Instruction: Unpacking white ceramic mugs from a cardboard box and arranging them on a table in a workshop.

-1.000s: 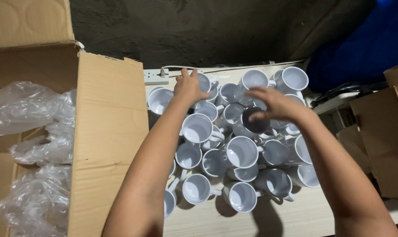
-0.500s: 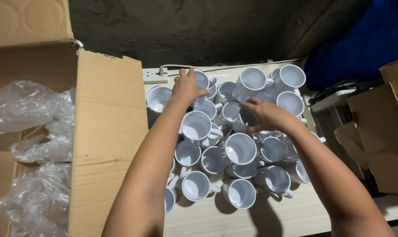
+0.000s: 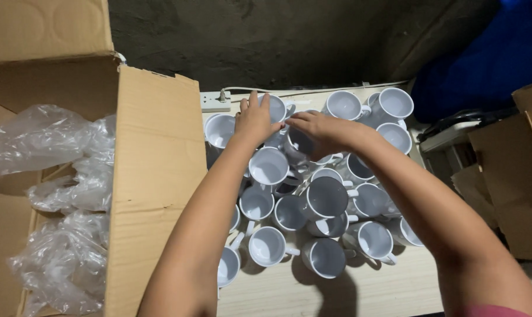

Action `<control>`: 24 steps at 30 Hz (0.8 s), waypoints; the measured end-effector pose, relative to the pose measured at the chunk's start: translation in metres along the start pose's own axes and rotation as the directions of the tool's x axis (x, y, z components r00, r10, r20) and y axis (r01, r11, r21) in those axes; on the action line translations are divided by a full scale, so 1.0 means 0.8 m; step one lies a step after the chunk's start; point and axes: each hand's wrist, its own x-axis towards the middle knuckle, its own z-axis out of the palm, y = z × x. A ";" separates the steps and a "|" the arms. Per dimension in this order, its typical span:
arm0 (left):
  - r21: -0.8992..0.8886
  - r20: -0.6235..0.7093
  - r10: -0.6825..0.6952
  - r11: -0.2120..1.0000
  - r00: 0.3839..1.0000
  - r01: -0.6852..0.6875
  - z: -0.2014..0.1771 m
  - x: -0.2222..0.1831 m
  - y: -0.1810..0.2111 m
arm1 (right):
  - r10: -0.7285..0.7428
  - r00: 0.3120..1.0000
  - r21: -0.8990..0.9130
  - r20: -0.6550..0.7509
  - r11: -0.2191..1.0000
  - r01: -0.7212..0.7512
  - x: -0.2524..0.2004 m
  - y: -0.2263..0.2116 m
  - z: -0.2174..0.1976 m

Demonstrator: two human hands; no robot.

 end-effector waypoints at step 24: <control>0.093 -0.072 0.179 0.981 0.981 -0.172 0.045 -0.040 -0.018 | -0.153 0.957 -0.422 0.248 0.872 0.248 0.031 0.039 0.027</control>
